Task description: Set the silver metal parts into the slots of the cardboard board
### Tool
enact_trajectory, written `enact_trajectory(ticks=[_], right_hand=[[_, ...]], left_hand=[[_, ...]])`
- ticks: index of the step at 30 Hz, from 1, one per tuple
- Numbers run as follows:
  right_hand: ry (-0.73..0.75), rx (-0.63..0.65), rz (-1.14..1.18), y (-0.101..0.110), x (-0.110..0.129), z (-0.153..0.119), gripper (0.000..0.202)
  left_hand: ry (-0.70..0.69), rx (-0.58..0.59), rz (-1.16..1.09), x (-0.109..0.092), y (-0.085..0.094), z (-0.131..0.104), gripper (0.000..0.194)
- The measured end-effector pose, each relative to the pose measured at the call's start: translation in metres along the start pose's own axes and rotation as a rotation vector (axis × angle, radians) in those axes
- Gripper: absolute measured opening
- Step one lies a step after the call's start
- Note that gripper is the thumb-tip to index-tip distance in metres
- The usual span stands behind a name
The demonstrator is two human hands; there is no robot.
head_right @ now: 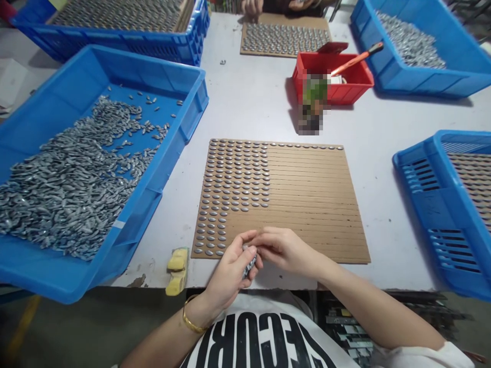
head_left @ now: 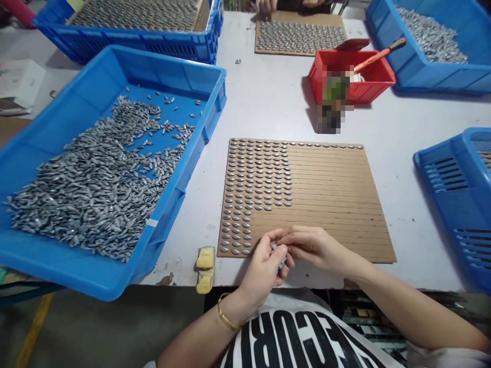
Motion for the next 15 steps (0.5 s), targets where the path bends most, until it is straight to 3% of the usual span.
enact_trajectory(ticks=[3, 9, 13, 15], right_hand=[[0.011, -0.034, -0.049, 0.005, -0.002, -0.002, 0.018], [0.132, -0.288, -0.264, 0.022, 0.008, -0.013, 0.019], [0.162, -0.253, -0.236, 0.019, 0.016, -0.014, 0.019], [0.171, -0.300, -0.272, 0.025, 0.015, -0.013, 0.019]], left_hand=[[0.009, 0.007, -0.002, 0.001, -0.003, 0.001, 0.045], [-0.061, -0.101, -0.041, -0.008, 0.007, 0.006, 0.028], [-0.057, -0.092, -0.088, -0.010, 0.006, 0.008, 0.029], [-0.068, -0.093, -0.134, -0.013, 0.006, 0.008, 0.027]])
Point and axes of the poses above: each hand's wrist, its own z-axis towards the middle knuckle, its own y-axis out of the back of the hand, x = y × z, the point moved 10 cm from there along z, towards the middle knuckle, and after that the axes turned 4 degrees about -x, right-handed, at the moved point
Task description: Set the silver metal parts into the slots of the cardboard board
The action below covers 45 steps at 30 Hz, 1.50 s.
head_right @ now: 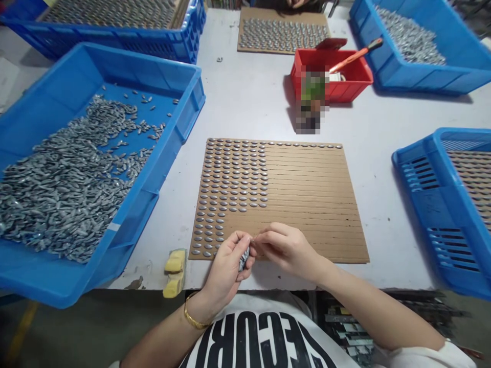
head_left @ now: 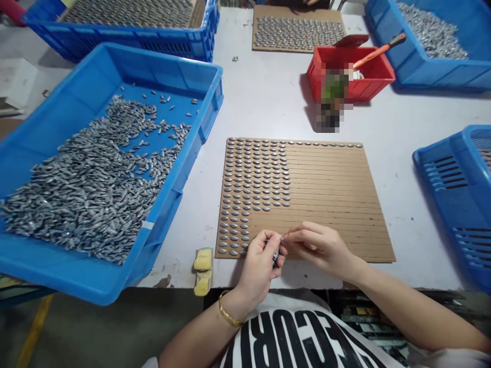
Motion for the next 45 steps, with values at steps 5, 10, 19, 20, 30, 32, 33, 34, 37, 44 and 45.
enact_trajectory(ticks=[5, 10, 19, 20, 30, 32, 33, 34, 37, 44, 45], right_hand=[[0.101, -0.175, -0.346, 0.006, -0.017, 0.010, 0.024], [0.152, -0.047, -0.521, -0.020, -0.030, 0.023, 0.026], [0.134, 0.048, -0.627, -0.032, -0.037, 0.024, 0.024], [0.131, 0.053, -0.628, -0.032, -0.038, 0.024, 0.024], [-0.233, -0.013, 0.062, 0.003, -0.026, 0.012, 0.016], [-0.289, 0.069, 0.228, -0.003, -0.021, 0.006, 0.016], [-0.299, 0.098, 0.293, -0.005, -0.018, 0.003, 0.016], [-0.299, 0.118, 0.345, -0.008, -0.015, 0.002, 0.015], [-0.253, 0.122, 0.405, -0.010, -0.011, 0.000, 0.013], [-0.042, -0.008, 0.094, -0.001, -0.001, -0.004, 0.017], [-0.032, -0.026, 0.052, 0.000, -0.001, -0.004, 0.018]], left_hand=[[0.012, -0.024, -0.105, 0.000, 0.000, -0.003, 0.030], [0.062, -0.002, -0.096, 0.009, -0.006, -0.008, 0.025], [0.073, 0.039, -0.058, 0.010, -0.004, -0.010, 0.031], [0.059, 0.017, -0.066, 0.009, -0.001, -0.009, 0.031], [-0.030, -0.069, -0.131, -0.001, 0.009, -0.006, 0.034], [-0.032, -0.060, -0.119, 0.000, 0.008, -0.005, 0.032], [-0.033, -0.051, -0.112, 0.001, 0.006, -0.004, 0.032], [-0.033, -0.044, -0.108, 0.001, 0.005, -0.004, 0.032], [-0.023, -0.038, -0.131, 0.004, 0.002, -0.002, 0.030], [-0.001, -0.013, -0.155, 0.004, -0.005, -0.003, 0.027], [-0.007, -0.016, -0.148, 0.004, -0.005, -0.003, 0.028]])
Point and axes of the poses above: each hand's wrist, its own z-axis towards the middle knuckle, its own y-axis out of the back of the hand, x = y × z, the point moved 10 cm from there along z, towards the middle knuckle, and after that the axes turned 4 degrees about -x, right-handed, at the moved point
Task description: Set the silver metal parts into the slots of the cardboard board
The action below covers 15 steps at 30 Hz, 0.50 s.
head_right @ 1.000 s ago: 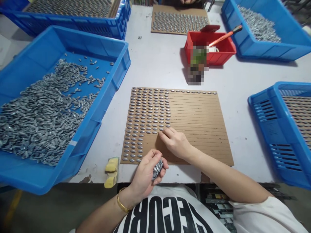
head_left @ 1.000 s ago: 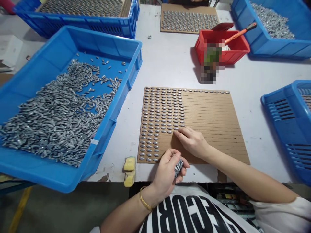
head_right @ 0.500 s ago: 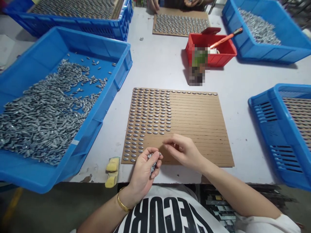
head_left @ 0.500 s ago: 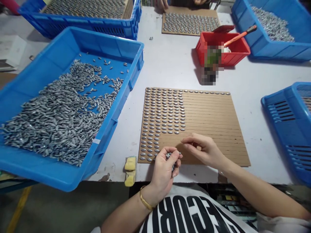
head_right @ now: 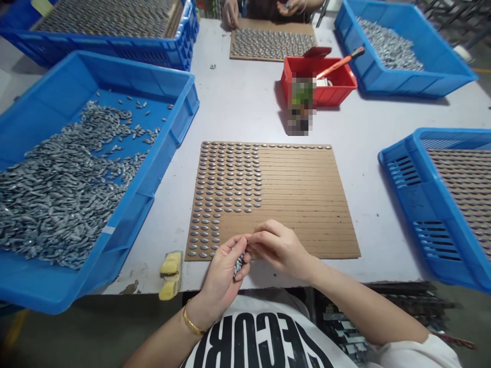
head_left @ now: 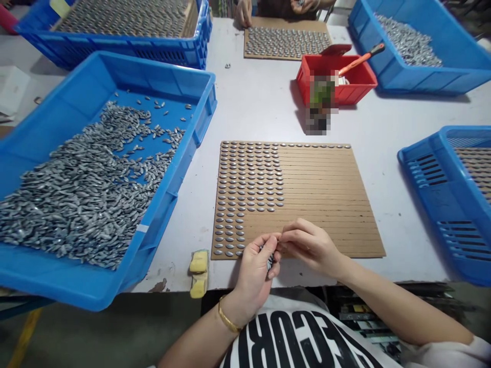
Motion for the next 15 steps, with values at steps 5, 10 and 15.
enact_trajectory(ticks=[5, 10, 15], right_hand=[[-0.014, -0.008, -0.061, 0.000, -0.004, -0.002, 0.018], [-0.087, -0.027, 0.088, -0.001, -0.010, -0.003, 0.015], [-0.003, -0.090, 0.161, -0.001, 0.003, -0.002, 0.016]], left_hand=[[0.003, 0.020, -0.006, 0.001, 0.000, 0.001, 0.025], [0.009, 0.041, -0.013, 0.001, -0.001, 0.000, 0.026], [0.016, 0.068, -0.038, 0.000, -0.005, 0.001, 0.028]])
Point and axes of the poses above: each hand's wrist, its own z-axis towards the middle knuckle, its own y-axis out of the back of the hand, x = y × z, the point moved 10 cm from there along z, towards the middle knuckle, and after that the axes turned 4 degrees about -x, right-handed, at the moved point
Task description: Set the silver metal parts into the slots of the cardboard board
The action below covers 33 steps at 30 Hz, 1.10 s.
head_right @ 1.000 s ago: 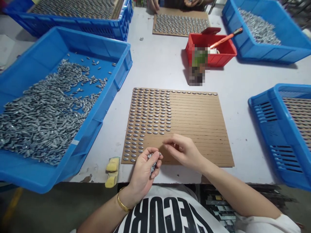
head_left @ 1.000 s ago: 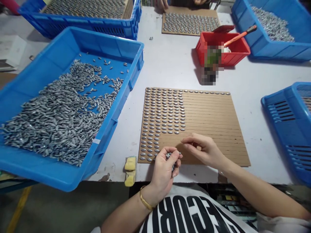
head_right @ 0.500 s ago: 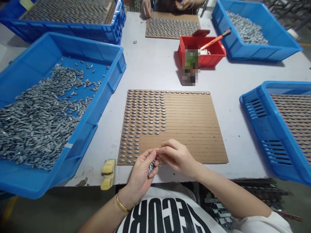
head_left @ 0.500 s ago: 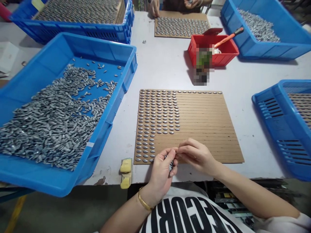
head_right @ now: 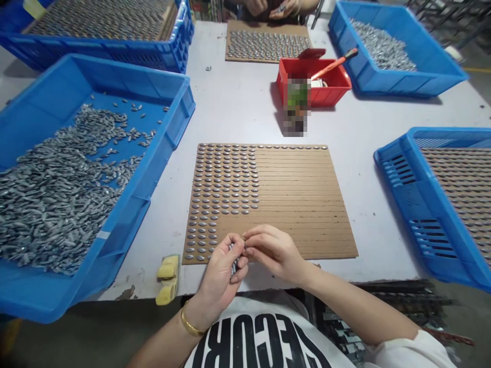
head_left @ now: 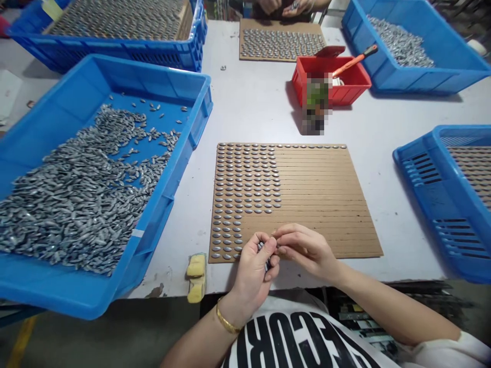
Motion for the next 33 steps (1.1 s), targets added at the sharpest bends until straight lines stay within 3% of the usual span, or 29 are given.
enact_trajectory(ticks=[7, 15, 18, 22, 26, 29, 33], right_hand=[[0.164, -0.108, -0.210, -0.001, 0.007, -0.005, 0.024], [-0.014, 0.046, -0.068, 0.001, -0.009, -0.005, 0.026], [-0.037, -0.056, -0.168, 0.020, -0.017, 0.002, 0.020], [0.037, -0.159, -0.397, 0.032, -0.031, 0.011, 0.017], [0.107, -0.097, -0.554, 0.017, -0.045, 0.016, 0.021], [0.127, -0.054, -0.611, 0.009, -0.048, 0.019, 0.023], [0.138, -0.016, -0.687, 0.005, -0.051, 0.022, 0.026]], left_hand=[[-0.009, -0.052, 0.030, 0.001, 0.002, 0.003, 0.028], [0.048, -0.047, -0.054, 0.002, 0.004, 0.002, 0.021], [0.110, -0.040, -0.099, -0.003, 0.001, -0.005, 0.020], [-0.023, -0.035, -0.179, -0.029, -0.006, -0.014, 0.020], [0.133, -0.165, -0.226, -0.003, 0.005, -0.016, 0.020], [0.201, -0.140, -0.188, 0.013, 0.004, -0.015, 0.020], [0.145, -0.074, -0.054, 0.011, -0.001, -0.014, 0.022]])
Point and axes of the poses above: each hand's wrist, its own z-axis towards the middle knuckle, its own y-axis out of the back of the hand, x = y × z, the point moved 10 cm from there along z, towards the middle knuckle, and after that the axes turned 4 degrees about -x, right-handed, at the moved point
